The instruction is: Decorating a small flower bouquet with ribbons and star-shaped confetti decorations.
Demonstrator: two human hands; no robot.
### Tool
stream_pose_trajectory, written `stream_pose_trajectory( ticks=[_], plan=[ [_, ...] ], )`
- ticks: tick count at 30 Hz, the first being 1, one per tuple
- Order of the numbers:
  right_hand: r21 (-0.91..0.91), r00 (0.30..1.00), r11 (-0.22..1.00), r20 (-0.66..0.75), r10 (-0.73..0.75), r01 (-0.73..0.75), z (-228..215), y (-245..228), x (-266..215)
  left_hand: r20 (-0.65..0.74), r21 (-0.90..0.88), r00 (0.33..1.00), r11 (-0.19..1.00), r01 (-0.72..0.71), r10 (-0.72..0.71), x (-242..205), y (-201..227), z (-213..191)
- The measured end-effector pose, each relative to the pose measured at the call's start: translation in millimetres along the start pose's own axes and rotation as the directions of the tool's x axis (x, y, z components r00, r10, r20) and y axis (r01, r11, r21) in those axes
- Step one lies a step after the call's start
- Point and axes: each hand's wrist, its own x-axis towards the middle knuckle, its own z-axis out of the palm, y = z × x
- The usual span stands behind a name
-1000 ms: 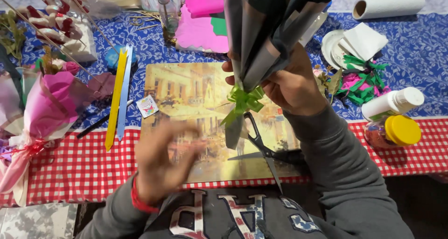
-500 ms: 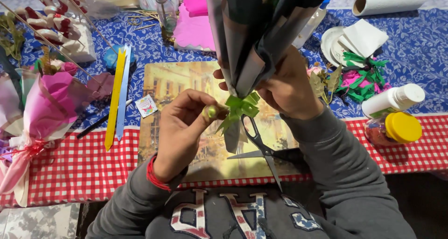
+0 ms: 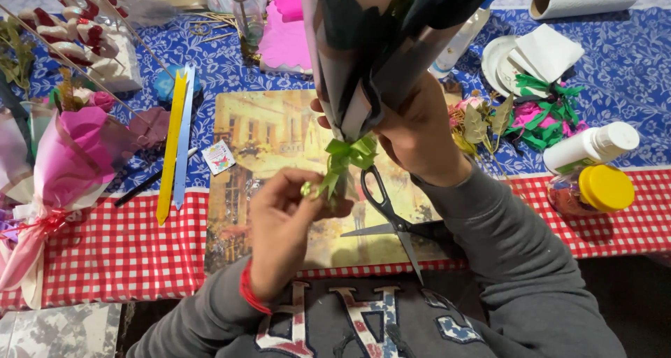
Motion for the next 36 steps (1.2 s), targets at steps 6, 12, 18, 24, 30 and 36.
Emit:
stream_pose_trajectory(
  ticks=[6, 12, 18, 24, 30, 36],
  plan=[
    [0.057, 0.986, 0.998, -0.161, 0.050, -0.041, 7.1, -0.8, 0.6, 0.051, 0.077, 0.990, 0.987, -0.138, 0.134, -19.9, -29.7, 9.9],
    [-0.088, 0.992, 0.994, -0.102, -0.069, 0.060, 1.6, 4.5, 2.3, 0.298, 0.574, 0.954, 0.803, -0.162, -0.020, -30.6, -10.0, 21.5],
    [-0.101, 0.995, 0.993, -0.066, -0.073, 0.067, 0.5, 3.1, 0.9, 0.560, 0.829, 0.733, 0.266, -0.492, -0.386, -40.0, 32.0, 13.3],
    [-0.120, 1.000, 0.993, -0.016, -0.002, 0.001, 0.7, 1.8, -0.2, 0.468, 0.682, 0.840, 0.493, -0.541, 0.275, -38.4, 62.9, 8.3],
    [-0.045, 0.998, 0.999, 0.063, -0.002, 0.004, 8.2, -4.4, 0.6, 0.173, 0.564, 0.964, 0.782, -0.264, 0.200, 14.4, 27.7, -25.9],
    [-0.026, 0.998, 0.999, 0.055, 0.019, -0.018, 11.4, -6.2, -1.0, 0.196, 0.608, 0.945, 0.724, -0.327, 0.261, 11.5, 21.5, -10.5]
  ],
)
